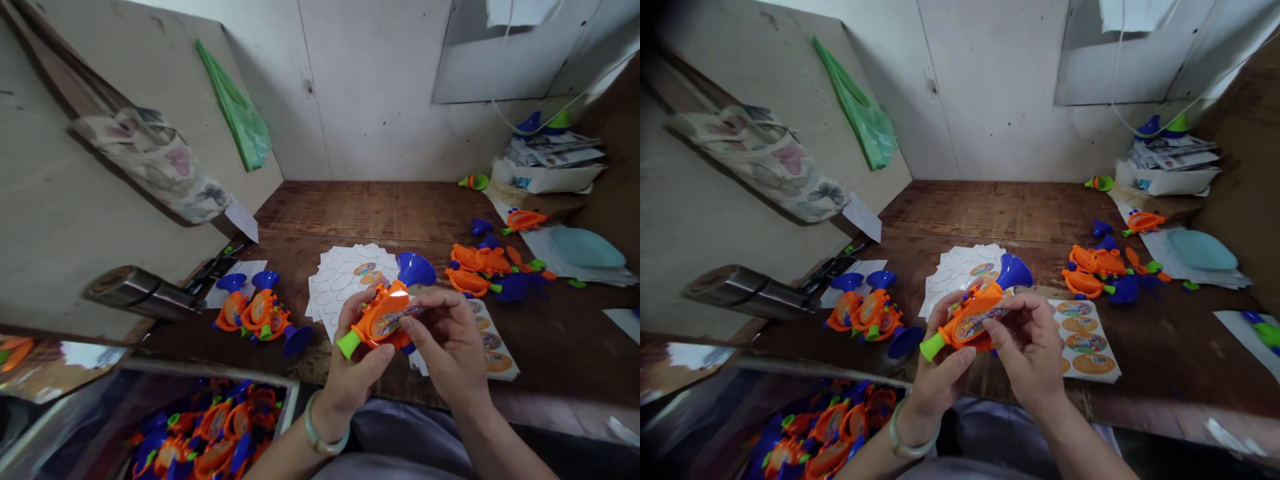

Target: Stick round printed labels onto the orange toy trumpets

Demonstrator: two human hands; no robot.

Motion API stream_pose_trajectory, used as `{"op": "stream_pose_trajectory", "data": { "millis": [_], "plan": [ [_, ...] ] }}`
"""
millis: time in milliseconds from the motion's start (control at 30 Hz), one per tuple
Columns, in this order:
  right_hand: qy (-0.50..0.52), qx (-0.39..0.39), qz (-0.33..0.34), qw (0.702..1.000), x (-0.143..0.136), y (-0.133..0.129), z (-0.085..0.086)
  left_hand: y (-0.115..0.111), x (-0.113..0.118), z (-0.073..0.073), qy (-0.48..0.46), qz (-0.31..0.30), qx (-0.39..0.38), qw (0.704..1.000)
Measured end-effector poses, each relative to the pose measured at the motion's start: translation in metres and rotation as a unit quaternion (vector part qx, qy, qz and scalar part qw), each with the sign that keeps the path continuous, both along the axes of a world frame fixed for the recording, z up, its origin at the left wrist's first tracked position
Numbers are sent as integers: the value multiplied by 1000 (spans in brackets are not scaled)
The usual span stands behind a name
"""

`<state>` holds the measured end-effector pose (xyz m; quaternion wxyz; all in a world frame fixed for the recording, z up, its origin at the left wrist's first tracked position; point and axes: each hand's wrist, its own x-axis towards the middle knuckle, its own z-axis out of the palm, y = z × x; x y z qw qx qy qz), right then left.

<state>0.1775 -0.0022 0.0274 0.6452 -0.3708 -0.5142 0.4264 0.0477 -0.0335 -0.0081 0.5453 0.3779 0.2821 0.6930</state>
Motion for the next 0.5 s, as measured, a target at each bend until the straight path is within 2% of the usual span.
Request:
{"op": "stream_pose_trajectory", "data": {
  "millis": [167, 500],
  "plan": [
    [-7, 4, 5, 1000, -1, -2, -1, 0, 0, 2, 24, 22, 5, 999],
    [-11, -1, 13, 1000, -3, 0, 2, 2, 3, -3, 31, 49, 7, 998]
  ]
}}
